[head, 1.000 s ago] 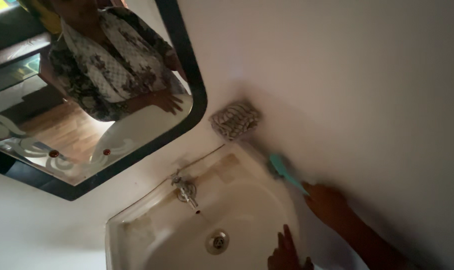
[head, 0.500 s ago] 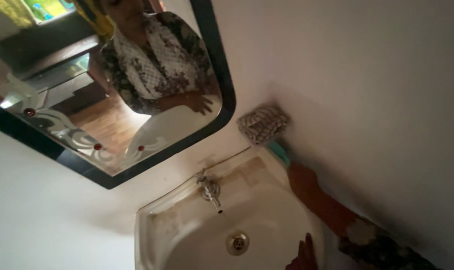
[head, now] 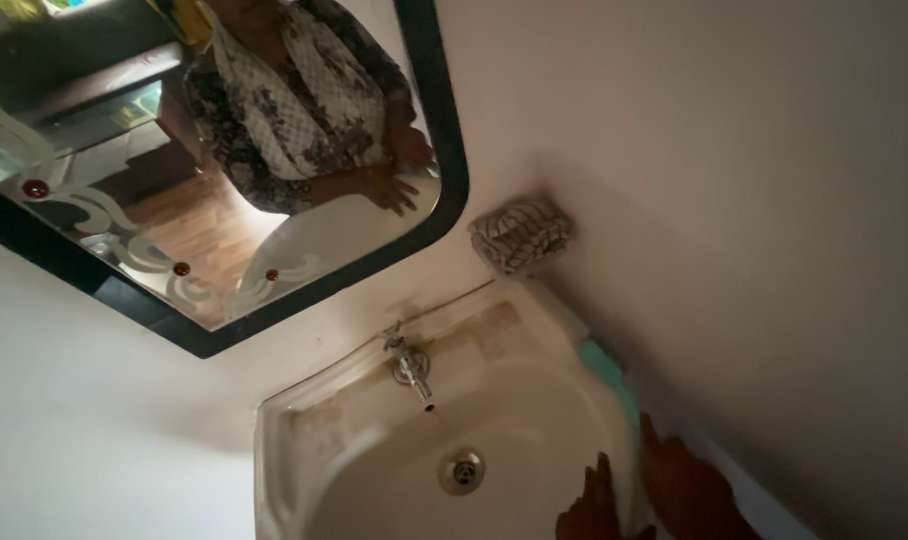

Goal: The person cleans a sink basin using a brush, scrubbing the interior surface and around the drain while water runs from the faucet.

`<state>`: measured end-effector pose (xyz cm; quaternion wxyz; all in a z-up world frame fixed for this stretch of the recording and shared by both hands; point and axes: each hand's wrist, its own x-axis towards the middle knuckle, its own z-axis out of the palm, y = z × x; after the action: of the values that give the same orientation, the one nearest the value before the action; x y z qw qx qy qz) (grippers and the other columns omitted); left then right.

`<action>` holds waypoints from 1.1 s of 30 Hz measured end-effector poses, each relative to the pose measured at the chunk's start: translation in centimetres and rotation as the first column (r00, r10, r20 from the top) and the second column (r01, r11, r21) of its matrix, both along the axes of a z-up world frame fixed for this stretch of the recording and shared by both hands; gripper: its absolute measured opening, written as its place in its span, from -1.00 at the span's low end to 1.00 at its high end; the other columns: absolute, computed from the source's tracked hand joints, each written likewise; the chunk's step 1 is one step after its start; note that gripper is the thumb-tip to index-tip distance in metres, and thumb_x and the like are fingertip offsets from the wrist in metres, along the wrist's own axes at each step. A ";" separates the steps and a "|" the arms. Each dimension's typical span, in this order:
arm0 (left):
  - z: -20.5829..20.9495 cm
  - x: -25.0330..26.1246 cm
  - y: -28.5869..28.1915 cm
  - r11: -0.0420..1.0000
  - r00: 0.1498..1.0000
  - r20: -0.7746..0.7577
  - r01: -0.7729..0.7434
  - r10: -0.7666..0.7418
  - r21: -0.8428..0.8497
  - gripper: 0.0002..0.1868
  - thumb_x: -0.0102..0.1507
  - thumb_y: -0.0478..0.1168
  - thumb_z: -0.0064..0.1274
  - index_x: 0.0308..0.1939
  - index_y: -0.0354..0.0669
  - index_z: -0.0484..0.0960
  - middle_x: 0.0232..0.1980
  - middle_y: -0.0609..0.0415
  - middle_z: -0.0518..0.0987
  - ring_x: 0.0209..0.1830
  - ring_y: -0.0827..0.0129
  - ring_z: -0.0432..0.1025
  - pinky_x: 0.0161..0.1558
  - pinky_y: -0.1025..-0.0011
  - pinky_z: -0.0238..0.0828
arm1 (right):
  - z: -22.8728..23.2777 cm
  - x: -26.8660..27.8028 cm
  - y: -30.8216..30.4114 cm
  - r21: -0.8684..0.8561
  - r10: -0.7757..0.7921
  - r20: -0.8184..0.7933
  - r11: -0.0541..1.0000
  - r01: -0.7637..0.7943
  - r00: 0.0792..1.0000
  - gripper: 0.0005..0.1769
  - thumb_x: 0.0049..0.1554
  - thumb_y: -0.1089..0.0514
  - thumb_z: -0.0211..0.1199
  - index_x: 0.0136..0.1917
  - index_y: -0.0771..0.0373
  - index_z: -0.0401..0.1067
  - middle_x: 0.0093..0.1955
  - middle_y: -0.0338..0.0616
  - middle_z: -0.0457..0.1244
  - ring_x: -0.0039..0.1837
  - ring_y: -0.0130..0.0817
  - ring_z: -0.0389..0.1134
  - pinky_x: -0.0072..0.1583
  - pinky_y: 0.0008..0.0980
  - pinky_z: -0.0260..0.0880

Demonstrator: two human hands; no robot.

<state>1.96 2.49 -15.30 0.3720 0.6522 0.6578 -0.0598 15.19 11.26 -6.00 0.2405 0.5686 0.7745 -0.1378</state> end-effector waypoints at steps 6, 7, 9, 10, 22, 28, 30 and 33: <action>-1.2 0.3 0.0 0.999 0.999 0.034 -0.019 0.021 -0.049 0.26 0.23 0.43 -0.02 0.72 -0.05 -0.38 0.70 -0.21 -0.01 -0.01 0.13 0.56 -0.21 0.15 0.61 | -3.8 5.1 -4.2 -0.019 0.003 -0.221 1.000 -0.007 0.975 -0.27 0.29 -0.04 0.01 0.65 0.06 -0.08 -0.11 -0.06 0.36 -0.24 -0.32 0.41 -0.17 -0.29 0.53; -1.1 0.6 0.1 0.998 0.999 0.040 -0.018 0.020 -0.053 0.30 0.21 0.47 0.00 0.71 -0.06 -0.38 0.70 -0.21 -0.02 0.03 0.11 0.55 -0.19 0.14 0.60 | -3.8 5.4 -4.5 -0.009 -0.006 -0.302 1.000 0.004 0.953 -0.26 0.27 -0.05 0.05 0.66 0.02 -0.02 -0.19 -0.06 0.36 -0.30 -0.28 0.39 -0.22 -0.29 0.50; -1.4 1.3 0.2 0.999 0.998 0.049 -0.026 0.028 -0.040 0.38 0.17 0.55 0.05 0.71 -0.07 -0.39 0.70 -0.23 -0.04 0.10 0.07 0.53 -0.16 0.12 0.60 | -3.6 4.6 -3.6 0.024 0.037 -0.297 0.999 -0.031 0.954 -0.26 0.27 -0.04 0.03 0.66 0.05 -0.03 -0.19 -0.05 0.35 -0.31 -0.29 0.38 -0.24 -0.29 0.48; -1.8 1.6 0.4 0.999 0.998 0.051 -0.038 0.039 -0.021 0.43 0.15 0.59 0.08 0.71 -0.08 -0.40 0.71 -0.23 -0.05 0.14 0.05 0.52 -0.14 0.11 0.60 | -3.3 3.7 -2.8 0.061 0.085 -0.295 0.996 -0.070 0.952 -0.25 0.28 -0.03 0.02 0.66 0.09 -0.05 -0.20 -0.04 0.35 -0.32 -0.31 0.38 -0.26 -0.30 0.46; -4.7 -0.8 3.9 0.998 0.997 0.067 -0.042 0.045 -0.043 0.35 0.18 0.49 0.06 0.69 -0.16 -0.35 0.67 -0.32 -0.01 0.15 -0.03 0.53 -0.04 0.07 0.56 | -5.4 -12.1 14.1 0.230 0.158 -0.292 0.969 -0.091 0.943 -0.41 0.36 0.00 -0.02 0.56 0.30 0.09 -0.31 -0.04 0.33 -0.41 -0.28 0.29 -0.37 -0.22 0.32; -1.6 -1.6 4.4 0.995 0.991 0.105 -0.079 0.086 -0.068 0.32 0.20 0.44 0.07 0.68 -0.22 -0.33 0.64 -0.39 0.01 0.17 -0.08 0.50 0.01 0.07 0.54 | -9.4 -14.2 16.9 0.291 0.293 -0.190 0.928 -0.231 0.937 -0.29 0.28 0.19 0.05 0.61 0.41 -0.05 -0.27 0.02 0.31 -0.40 -0.30 0.30 -0.40 -0.26 0.34; -0.9 -1.4 5.2 0.994 0.988 0.118 -0.089 0.096 -0.065 0.31 0.21 0.42 0.07 0.67 -0.24 -0.33 0.63 -0.41 0.01 0.18 -0.10 0.50 0.02 0.07 0.53 | -9.3 -14.2 17.4 0.318 0.318 -0.169 0.913 -0.254 0.933 -0.28 0.27 0.22 0.06 0.62 0.41 -0.07 -0.25 0.03 0.31 -0.40 -0.30 0.30 -0.40 -0.27 0.34; -0.4 -0.4 5.9 0.992 0.983 0.142 -0.107 0.115 -0.063 0.30 0.22 0.40 0.08 0.66 -0.28 -0.32 0.62 -0.44 0.02 0.19 -0.12 0.49 0.05 0.07 0.52 | -8.1 -12.6 17.6 0.239 0.269 -0.209 0.946 -0.218 0.940 -0.35 0.35 0.19 -0.01 0.64 0.34 -0.05 -0.27 0.01 0.34 -0.38 -0.29 0.31 -0.36 -0.26 0.32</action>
<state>1.55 8.41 -15.75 0.4397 0.6065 0.6624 -0.0094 2.62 28.82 -14.09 0.0989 0.4695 0.8727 -0.0909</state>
